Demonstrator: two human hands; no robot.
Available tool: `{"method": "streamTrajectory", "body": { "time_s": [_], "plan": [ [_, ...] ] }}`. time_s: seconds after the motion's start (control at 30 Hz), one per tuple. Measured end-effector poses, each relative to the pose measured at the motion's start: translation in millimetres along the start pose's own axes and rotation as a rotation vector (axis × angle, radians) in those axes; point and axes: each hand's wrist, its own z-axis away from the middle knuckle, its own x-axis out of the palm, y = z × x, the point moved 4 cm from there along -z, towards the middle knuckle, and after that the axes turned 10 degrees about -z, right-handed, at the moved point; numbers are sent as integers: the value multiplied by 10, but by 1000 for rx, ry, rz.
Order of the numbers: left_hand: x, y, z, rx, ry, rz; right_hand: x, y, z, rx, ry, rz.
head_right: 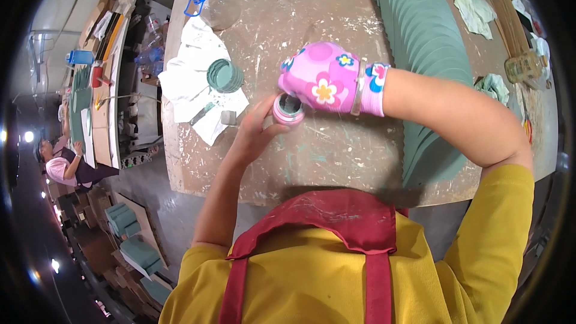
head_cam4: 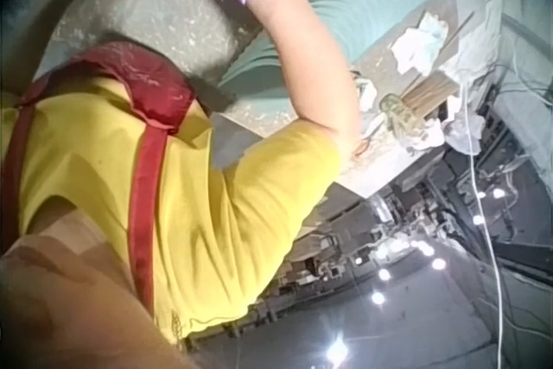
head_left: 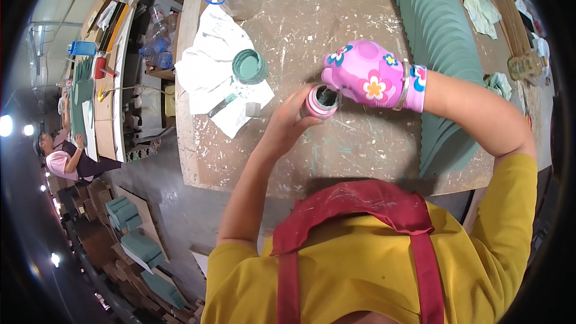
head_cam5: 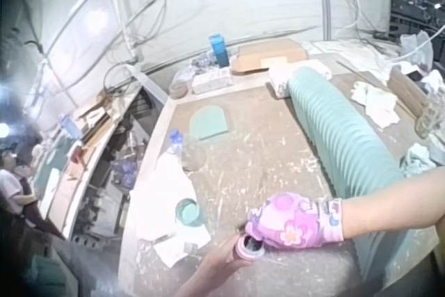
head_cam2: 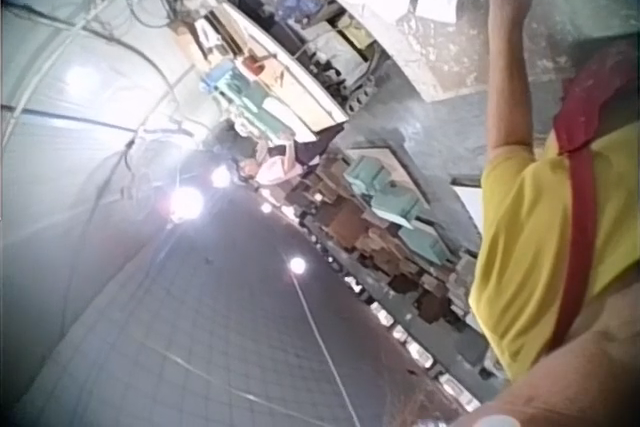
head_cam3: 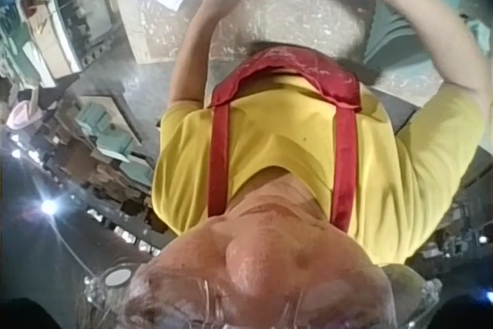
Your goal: The person applies a green liquid from a small container onto a long, ribbed molding using a cloth and their gloved hand.
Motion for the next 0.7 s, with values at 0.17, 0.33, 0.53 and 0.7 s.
{"method": "streamTrajectory", "body": {
  "time_s": [0.17,0.33,0.53,0.7],
  "plan": [
    [186,-204,143,18,242,30,95,-98,38,192,-34,-106],
    [395,-34,101,-14,448,-135,180,-3,13,251,-12,-247],
    [217,-63,-61,62,276,-93,368,-62,-79,-169,-11,66],
    [169,57,-74,22,84,-26,160,27,-239,54,-438,-60]
  ]
}}
